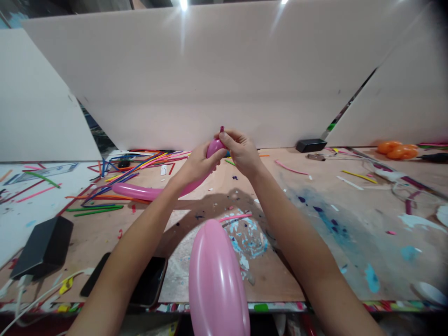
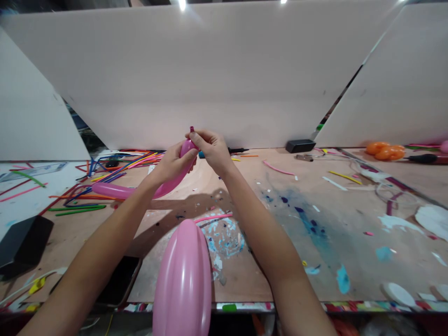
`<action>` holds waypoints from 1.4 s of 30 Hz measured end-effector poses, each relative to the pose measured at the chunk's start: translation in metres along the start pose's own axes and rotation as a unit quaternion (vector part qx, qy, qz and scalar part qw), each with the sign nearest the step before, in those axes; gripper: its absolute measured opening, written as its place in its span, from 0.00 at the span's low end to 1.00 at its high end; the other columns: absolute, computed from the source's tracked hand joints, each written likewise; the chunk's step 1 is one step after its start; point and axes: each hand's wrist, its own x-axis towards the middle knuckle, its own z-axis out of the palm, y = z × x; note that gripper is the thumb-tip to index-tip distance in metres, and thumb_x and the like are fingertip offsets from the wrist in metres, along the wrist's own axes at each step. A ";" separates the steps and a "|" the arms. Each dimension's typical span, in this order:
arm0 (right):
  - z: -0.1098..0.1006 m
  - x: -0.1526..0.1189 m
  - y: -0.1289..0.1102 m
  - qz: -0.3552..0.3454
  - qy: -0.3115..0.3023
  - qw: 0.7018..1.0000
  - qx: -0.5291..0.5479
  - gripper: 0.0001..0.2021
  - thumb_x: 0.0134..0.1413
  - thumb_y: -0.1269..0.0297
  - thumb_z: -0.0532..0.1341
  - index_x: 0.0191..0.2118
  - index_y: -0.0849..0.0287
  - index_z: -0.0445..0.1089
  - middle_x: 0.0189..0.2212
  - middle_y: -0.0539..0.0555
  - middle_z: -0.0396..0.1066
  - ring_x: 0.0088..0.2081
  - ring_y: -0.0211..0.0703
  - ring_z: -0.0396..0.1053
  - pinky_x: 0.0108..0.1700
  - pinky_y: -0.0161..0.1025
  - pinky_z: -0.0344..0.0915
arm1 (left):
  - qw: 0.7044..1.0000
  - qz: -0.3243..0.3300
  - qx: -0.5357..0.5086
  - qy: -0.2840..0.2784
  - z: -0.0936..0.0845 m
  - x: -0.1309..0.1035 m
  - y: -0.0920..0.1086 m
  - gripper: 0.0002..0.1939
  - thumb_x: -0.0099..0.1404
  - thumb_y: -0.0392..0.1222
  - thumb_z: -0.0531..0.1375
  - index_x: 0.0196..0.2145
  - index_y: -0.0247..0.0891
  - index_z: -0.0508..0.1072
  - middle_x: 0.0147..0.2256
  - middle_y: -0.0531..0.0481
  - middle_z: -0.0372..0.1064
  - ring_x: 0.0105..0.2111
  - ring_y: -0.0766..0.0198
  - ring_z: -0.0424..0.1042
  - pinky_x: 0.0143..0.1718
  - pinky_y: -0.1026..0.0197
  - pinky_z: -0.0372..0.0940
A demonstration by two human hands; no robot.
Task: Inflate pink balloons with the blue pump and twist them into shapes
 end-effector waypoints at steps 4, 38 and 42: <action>0.001 0.000 -0.002 0.003 0.006 1.000 0.001 0.19 0.45 0.44 0.68 0.32 0.56 0.75 0.29 0.50 0.72 0.31 0.37 0.69 0.32 0.34 0.68 | 1.000 0.003 0.010 -0.002 -0.001 0.000 0.001 0.20 0.66 0.59 0.54 0.33 0.36 0.64 0.26 0.52 0.65 0.22 0.70 0.66 0.22 0.66 0.61; 0.004 0.001 0.008 0.047 0.023 0.998 0.030 0.17 0.43 0.48 0.70 0.31 0.57 0.74 0.27 0.48 0.70 0.28 0.36 0.67 0.32 0.37 0.65 | 0.999 0.021 0.031 -0.004 -0.006 -0.001 0.000 0.17 0.70 0.51 0.49 0.29 0.38 0.64 0.23 0.54 0.60 0.22 0.69 0.65 0.23 0.65 0.62; 0.002 0.002 0.006 0.047 0.024 0.998 0.027 0.18 0.43 0.46 0.69 0.31 0.57 0.74 0.25 0.48 0.69 0.27 0.36 0.66 0.30 0.37 0.65 | 0.999 0.004 0.052 -0.011 -0.009 0.000 0.000 0.16 0.67 0.53 0.54 0.34 0.37 0.66 0.27 0.52 0.65 0.24 0.68 0.69 0.25 0.65 0.64</action>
